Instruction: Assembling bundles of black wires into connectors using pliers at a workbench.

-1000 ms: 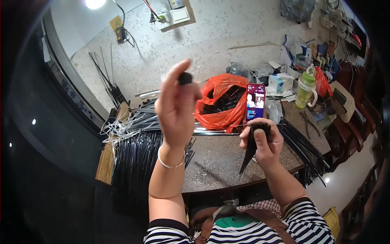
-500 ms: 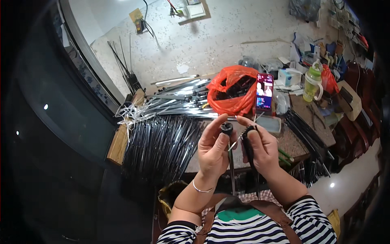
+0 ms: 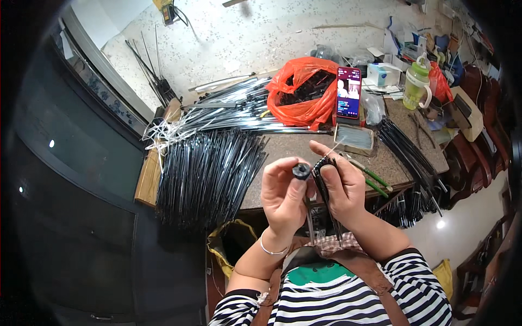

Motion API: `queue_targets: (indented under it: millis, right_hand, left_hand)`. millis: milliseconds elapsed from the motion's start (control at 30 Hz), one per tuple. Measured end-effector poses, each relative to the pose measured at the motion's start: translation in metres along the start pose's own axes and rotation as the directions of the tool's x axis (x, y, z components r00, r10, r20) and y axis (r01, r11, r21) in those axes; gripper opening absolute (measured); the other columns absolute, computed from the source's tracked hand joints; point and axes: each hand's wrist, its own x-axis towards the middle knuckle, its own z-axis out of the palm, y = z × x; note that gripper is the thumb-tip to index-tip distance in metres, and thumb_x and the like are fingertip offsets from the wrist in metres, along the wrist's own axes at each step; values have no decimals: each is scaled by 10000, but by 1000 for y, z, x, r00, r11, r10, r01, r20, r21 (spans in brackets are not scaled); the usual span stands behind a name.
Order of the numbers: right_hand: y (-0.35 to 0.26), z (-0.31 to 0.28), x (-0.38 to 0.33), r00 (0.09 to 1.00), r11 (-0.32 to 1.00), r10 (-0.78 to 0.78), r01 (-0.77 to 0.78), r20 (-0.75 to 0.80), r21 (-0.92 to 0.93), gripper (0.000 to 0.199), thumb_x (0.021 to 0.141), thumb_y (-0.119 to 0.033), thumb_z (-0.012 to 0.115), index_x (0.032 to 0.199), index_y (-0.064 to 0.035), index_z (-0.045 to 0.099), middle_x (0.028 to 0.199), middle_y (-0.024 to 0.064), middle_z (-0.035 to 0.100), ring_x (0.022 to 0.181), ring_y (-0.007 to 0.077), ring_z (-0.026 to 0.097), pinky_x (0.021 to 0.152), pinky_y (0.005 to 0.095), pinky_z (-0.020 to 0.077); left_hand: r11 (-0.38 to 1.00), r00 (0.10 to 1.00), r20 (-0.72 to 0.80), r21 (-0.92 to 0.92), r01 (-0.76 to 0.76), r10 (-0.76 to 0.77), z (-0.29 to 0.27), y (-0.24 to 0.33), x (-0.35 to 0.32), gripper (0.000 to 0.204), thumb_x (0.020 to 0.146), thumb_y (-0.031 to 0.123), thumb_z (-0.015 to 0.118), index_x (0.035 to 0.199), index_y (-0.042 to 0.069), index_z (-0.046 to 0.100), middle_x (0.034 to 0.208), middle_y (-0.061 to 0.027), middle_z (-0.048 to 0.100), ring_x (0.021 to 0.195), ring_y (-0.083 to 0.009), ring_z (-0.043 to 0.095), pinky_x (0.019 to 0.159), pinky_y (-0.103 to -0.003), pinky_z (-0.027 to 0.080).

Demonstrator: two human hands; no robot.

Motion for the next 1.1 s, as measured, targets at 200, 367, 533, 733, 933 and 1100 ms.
queue_targets:
  millis: [200,367,533,733,933,1100]
  right_hand:
    - [-2,-4,-1,1000,1000,17,-17,-18,8,262,765,-104,444,985,38,455,956,151,510,738,157,528,634,234,405]
    - [-4,-3,1,1000,1000,-10,10,-29,9,266,764,-110,447,987,35,459,946,152,514,789,176,525,674,241,398]
    - [-11,0,4,994,992,-105,104,-13,-67,268,762,-115,451,986,33,462,933,153,520,804,188,527,686,242,397]
    - [-14,1,12,976,971,-218,215,-23,-102,269,756,-105,451,992,24,463,867,154,531,733,180,536,637,237,405]
    - [-34,13,24,900,874,-436,428,18,-231,295,731,-51,441,1019,12,453,707,115,485,536,164,440,499,237,365]
    - [-69,23,34,800,794,-597,581,-51,-179,334,711,-26,427,1039,33,431,682,108,460,567,161,432,526,228,364]
  left_hand:
    - [997,998,-8,-60,55,-55,1,1,3,255,730,87,507,960,18,424,836,-96,465,636,-102,441,474,-173,368]
    - [991,991,-74,-91,102,-109,3,0,3,264,736,62,490,983,5,416,824,-90,489,701,-114,473,594,-193,394]
    - [985,993,-61,-143,93,-103,3,2,3,250,743,33,473,980,-20,416,873,-92,498,767,-120,490,707,-219,393]
    - [976,996,-5,-203,81,-84,7,2,8,255,736,16,479,979,-39,425,924,-96,485,829,-115,473,746,-226,369]
    - [916,951,-11,274,-294,308,28,24,17,304,711,16,503,990,-73,420,916,-105,426,782,-128,415,704,-214,338]
    - [795,890,141,406,-452,434,51,52,40,313,721,57,512,989,-78,423,898,-115,434,751,-126,432,662,-219,362]
